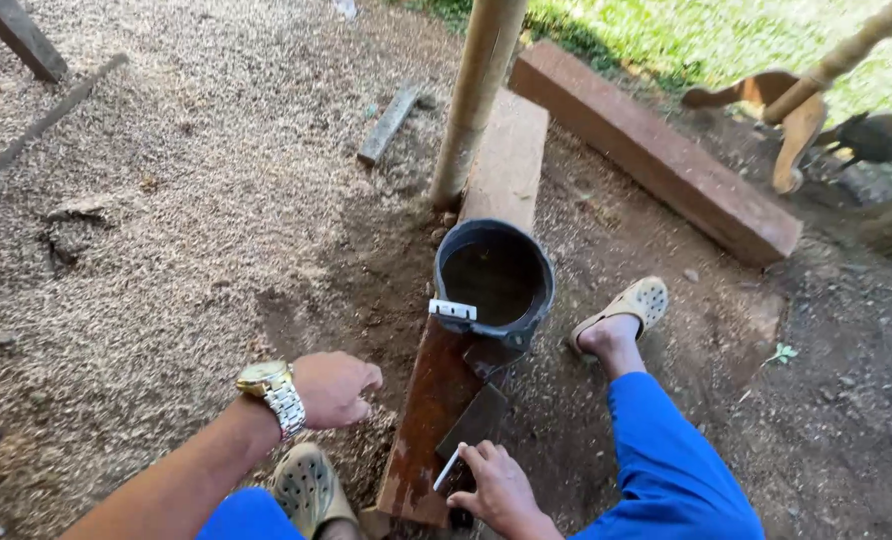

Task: Sharpening a metal tool part by rubbing it against a whetstone lubricated with water from a bucket.

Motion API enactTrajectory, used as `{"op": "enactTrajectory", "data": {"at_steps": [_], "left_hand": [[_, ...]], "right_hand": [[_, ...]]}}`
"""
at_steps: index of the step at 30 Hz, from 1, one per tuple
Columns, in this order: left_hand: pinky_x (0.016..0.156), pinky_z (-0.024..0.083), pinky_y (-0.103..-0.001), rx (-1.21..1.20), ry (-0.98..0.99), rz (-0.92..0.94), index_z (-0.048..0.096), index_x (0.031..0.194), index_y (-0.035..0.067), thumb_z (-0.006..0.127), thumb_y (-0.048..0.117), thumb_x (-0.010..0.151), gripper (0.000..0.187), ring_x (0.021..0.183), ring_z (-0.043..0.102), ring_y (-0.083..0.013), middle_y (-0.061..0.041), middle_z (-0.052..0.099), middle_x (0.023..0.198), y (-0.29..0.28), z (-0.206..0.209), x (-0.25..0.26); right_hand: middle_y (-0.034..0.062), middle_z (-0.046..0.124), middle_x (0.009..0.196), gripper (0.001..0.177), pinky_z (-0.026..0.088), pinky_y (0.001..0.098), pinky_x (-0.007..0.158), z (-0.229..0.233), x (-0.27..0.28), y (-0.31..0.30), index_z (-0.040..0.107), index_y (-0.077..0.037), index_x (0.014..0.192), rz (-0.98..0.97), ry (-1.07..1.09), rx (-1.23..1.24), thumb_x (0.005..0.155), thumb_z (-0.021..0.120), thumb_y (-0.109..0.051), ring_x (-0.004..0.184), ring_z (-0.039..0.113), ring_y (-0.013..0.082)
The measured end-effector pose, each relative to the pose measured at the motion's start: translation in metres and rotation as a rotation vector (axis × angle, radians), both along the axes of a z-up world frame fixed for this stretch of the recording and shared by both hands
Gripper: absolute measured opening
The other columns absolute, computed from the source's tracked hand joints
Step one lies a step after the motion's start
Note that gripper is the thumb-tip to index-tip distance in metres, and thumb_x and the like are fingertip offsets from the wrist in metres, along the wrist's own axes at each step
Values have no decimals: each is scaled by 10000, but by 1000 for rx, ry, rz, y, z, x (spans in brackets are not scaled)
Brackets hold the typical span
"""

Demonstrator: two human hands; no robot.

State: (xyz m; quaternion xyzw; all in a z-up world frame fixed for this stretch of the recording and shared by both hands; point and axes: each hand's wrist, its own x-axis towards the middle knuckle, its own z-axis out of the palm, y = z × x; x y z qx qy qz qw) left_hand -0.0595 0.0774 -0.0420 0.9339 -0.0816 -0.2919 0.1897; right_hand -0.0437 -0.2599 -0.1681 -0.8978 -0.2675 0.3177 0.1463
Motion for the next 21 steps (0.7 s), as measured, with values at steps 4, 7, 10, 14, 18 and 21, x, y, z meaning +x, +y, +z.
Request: {"op": "enactTrajectory", "data": {"at_steps": [4, 7, 10, 14, 18, 21], "left_hand": [[915, 558, -477, 10, 57, -25, 648, 1219, 122, 665, 340, 897, 390, 1048, 694, -331, -129, 741, 1100, -8, 5, -5], [939, 550, -475, 45, 35, -20, 612, 1299, 164, 672, 343, 886, 454, 1059, 696, -319, -123, 727, 1134, -8, 8, -4], [947, 567, -456, 59, 99, 55, 608, 1320, 181, 647, 331, 893, 454, 1051, 714, -303, -117, 727, 1146, -9, 19, -4], [949, 548, -471, 48, 71, 43, 614, 1305, 166, 644, 329, 890, 447, 1065, 695, -321, -127, 729, 1119, -7, 15, -3], [925, 550, -475, 17, 20, -15, 618, 1277, 137, 644, 317, 876, 441, 1048, 692, -337, -137, 732, 1083, -8, 4, -3], [925, 544, -482, 17, -4, -20, 619, 1278, 148, 639, 314, 871, 440, 1043, 692, -333, -142, 746, 1049, -5, -5, -5]], "right_hand": [[193, 579, 1315, 831, 469, 497, 994, -29, 27, -16, 564, -129, 1325, -5, -194, 53, 664, 934, -469, 1221, 538, 395], [142, 620, 1237, 763, 509, 464, 1001, -1, 63, -10, 602, -168, 1297, -210, -210, -83, 672, 904, -485, 1223, 585, 346], [160, 616, 1232, 808, 524, 456, 1002, 7, 44, -2, 578, -157, 1352, -209, -177, -118, 688, 890, -497, 1210, 597, 343], [153, 603, 1262, 904, 487, 470, 1014, -10, 2, -1, 542, -130, 1392, 5, -133, -38, 660, 907, -515, 1197, 574, 354], [160, 624, 1258, 789, 491, 487, 1007, -21, 56, -17, 611, -137, 1286, -109, -283, 4, 650, 897, -506, 1228, 570, 381], [164, 612, 1249, 760, 505, 472, 1002, 6, 76, -14, 602, -142, 1291, -214, -213, -95, 676, 878, -492, 1228, 575, 367]]}}
